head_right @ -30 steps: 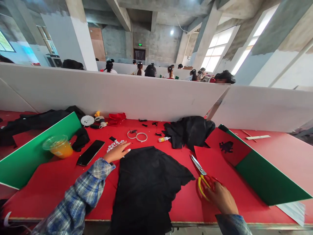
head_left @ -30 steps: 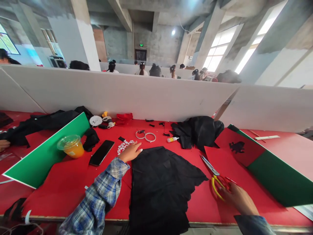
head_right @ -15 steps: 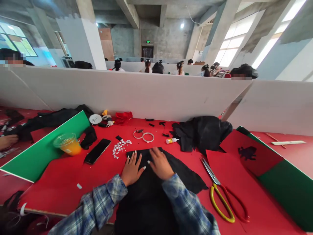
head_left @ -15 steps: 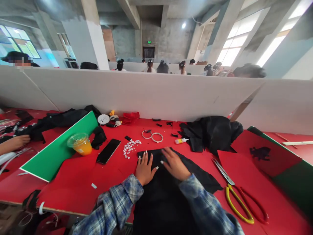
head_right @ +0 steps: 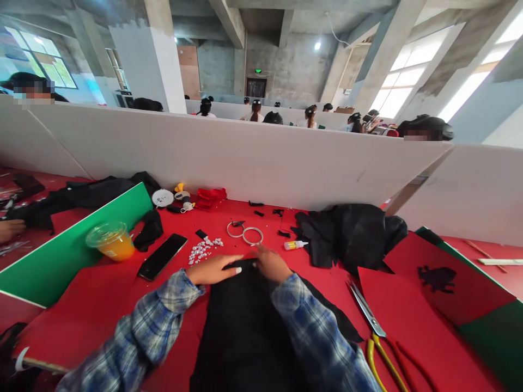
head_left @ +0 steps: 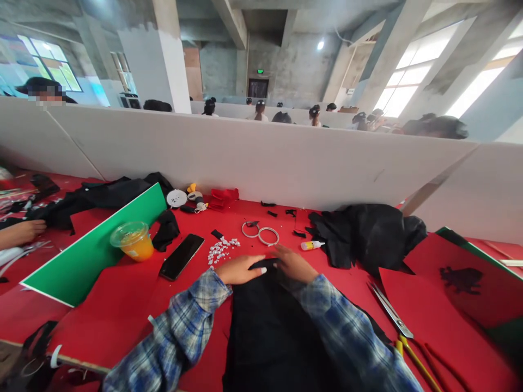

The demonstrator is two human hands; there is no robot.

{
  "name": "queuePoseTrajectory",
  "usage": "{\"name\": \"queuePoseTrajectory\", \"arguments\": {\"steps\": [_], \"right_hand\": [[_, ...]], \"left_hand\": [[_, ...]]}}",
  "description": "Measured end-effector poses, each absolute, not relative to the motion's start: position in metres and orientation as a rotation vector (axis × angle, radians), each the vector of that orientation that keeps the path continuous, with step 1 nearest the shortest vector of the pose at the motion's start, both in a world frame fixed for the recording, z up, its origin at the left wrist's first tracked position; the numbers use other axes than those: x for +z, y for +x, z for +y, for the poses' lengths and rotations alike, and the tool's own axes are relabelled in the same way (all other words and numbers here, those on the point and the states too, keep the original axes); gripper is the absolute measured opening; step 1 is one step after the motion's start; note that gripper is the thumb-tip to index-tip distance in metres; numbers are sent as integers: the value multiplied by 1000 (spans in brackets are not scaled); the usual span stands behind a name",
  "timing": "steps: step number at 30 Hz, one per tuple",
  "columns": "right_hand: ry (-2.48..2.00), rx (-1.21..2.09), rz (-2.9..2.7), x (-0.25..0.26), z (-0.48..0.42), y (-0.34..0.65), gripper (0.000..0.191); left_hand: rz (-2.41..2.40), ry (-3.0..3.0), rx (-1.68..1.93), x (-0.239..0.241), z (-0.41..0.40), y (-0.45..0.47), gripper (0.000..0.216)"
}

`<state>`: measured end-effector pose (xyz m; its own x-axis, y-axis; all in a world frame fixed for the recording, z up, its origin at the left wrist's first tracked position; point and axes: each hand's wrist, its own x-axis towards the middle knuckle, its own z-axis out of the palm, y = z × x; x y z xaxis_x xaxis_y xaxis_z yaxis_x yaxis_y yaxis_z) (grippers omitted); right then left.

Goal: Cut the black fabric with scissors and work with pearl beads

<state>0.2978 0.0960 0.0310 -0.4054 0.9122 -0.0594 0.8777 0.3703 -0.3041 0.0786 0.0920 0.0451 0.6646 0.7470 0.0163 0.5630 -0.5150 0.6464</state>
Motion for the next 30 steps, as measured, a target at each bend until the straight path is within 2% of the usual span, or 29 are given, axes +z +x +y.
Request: {"name": "queuePoseTrajectory", "arguments": {"steps": [2, 5, 10, 13, 16, 24, 30], "right_hand": [[-1723, 356, -2404, 32, 121, 295, 44], [-1774, 285, -2285, 23, 142, 288, 29], [-1654, 302, -2160, 9, 141, 277, 21], [-1545, 400, -2092, 11, 139, 271, 18], [-1459, 500, -1991, 17, 141, 267, 12], [-1383, 630, -1757, 18, 139, 258, 8], [-1300, 788, -1632, 21, 143, 263, 23]], "left_hand": [[1180, 2205, 589, 40, 110, 96, 39], [1356, 2130, 771, 18, 130, 121, 37], [1362, 2041, 1003, -13, 145, 135, 33], [1265, 1925, 1218, -11, 151, 130, 31], [1294, 1860, 1283, 1, 153, 124, 21], [1541, 1863, 1377, 15, 146, 126, 14], [1420, 1844, 1427, 31, 143, 123, 16]]}}
